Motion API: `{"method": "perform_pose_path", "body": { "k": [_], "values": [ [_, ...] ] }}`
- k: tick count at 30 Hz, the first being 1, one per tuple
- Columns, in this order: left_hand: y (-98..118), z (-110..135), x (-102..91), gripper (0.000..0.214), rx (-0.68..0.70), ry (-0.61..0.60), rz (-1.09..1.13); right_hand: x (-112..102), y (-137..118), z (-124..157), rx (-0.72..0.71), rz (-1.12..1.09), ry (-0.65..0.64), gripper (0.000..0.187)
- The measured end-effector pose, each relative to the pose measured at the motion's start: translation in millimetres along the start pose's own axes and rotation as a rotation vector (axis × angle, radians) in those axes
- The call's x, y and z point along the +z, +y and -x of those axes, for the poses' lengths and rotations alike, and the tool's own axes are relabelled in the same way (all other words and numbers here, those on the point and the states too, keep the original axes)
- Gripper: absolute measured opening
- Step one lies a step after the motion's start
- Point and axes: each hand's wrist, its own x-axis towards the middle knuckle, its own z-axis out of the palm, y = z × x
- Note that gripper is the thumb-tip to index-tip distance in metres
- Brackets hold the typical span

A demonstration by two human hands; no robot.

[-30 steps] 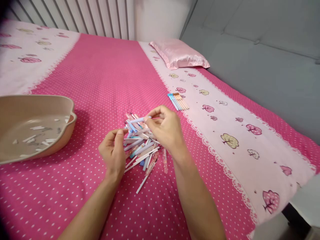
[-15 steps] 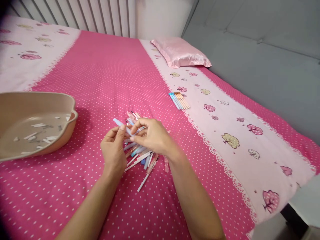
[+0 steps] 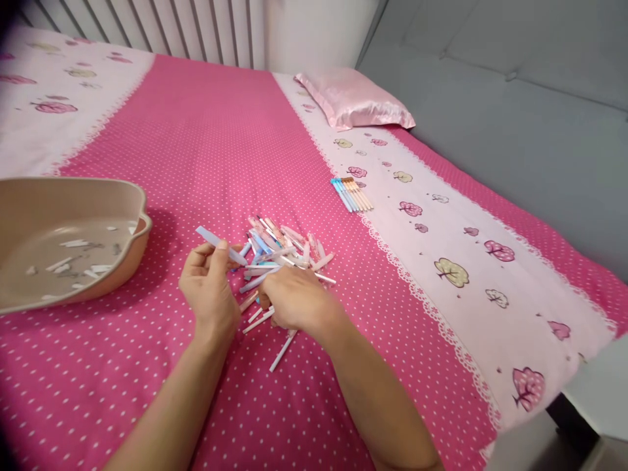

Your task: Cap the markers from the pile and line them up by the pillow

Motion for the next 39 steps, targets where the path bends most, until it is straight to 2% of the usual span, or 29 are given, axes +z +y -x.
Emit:
{"method": "perform_pose_path", "body": {
  "k": [3,8,12,15,17,23,25,27,29,32,35,39],
  "values": [
    [0.5,0.1,0.0,0.012,0.001,0.003,-0.027,4.5,-8.6,-4.3,0.054,0.088,0.030,0.023],
    [1.0,0.7,-0.4,0.013,0.028,0.003,-0.070,1.6,-8.7,-2.7,0.029,0.103,0.079,0.024],
    [0.6,-2.5,-2.0,0.014,0.050,0.032,-0.075,-6.7,3.7,4.6,0.048,0.017,0.192,0.019],
    [0.3,-6.7,-3.5,0.016,0.063,0.076,-0.061,-10.1,14.5,7.6,-0.019,-0.143,0.294,0.015],
    [0.5,-8.1,-4.1,0.016,0.068,0.089,-0.048,-10.0,20.2,6.6,-0.085,-0.283,0.402,0.012],
    [1.3,-1.5,-3.6,0.015,0.092,0.025,-0.137,-7.4,27.1,-3.7,-0.126,-0.797,0.919,0.011],
    [0.5,2.7,-3.1,0.016,0.107,-0.026,-0.175,-8.4,26.8,-4.8,-0.151,-0.962,1.031,0.010],
    [-0.5,7.2,-2.7,0.017,0.118,-0.106,-0.230,-10.1,25.9,-4.0,-0.148,-1.036,1.129,0.011],
    [-1.1,11.8,-2.4,0.016,0.134,-0.207,-0.296,-11.4,24.9,-2.1,-0.120,-1.016,1.229,0.015],
    [-1.3,17.3,-2.6,0.013,0.215,-0.325,-0.375,-11.6,23.3,1.6,-0.080,-0.851,1.350,0.031],
    [-1.7,20.5,-3.7,0.010,0.295,-0.402,-0.433,-11.6,20.5,5.9,-0.070,-0.681,1.395,0.048],
    [-2.8,21.9,-5.6,0.010,0.364,-0.488,-0.485,-13.6,13.6,11.4,-0.017,-0.589,1.448,0.061]
  ]
}}
